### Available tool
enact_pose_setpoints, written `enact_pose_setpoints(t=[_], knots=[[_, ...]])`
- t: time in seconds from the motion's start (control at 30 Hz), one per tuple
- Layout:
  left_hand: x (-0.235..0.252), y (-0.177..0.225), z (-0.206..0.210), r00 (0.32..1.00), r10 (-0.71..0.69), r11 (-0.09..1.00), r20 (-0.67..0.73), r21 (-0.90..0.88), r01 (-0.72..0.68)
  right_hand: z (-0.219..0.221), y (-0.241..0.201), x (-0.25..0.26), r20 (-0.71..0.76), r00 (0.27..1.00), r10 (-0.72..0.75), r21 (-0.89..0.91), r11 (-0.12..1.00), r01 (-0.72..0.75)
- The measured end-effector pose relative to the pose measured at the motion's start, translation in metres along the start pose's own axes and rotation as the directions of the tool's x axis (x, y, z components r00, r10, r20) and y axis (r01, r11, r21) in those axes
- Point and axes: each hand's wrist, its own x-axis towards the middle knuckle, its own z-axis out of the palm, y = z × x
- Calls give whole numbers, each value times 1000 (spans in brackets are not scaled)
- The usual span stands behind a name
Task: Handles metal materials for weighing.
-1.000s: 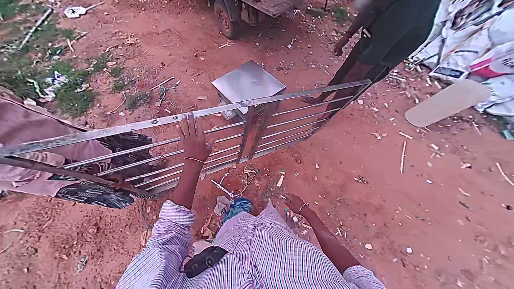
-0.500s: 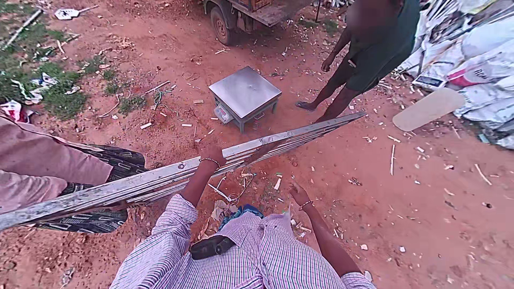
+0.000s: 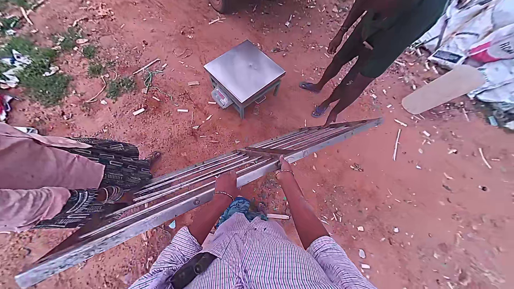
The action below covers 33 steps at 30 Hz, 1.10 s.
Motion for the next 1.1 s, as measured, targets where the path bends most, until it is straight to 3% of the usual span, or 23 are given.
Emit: enact_pose_setpoints(t=[0.5,1.1], knots=[[-18,15,68,994,-3,1000,107,14,1,-77,32,2,-38,996,86,-86,992,-89],[-35,33,101,996,-42,997,76,-62,46,-110,33,5,0,993,117,-147,982,-116]])
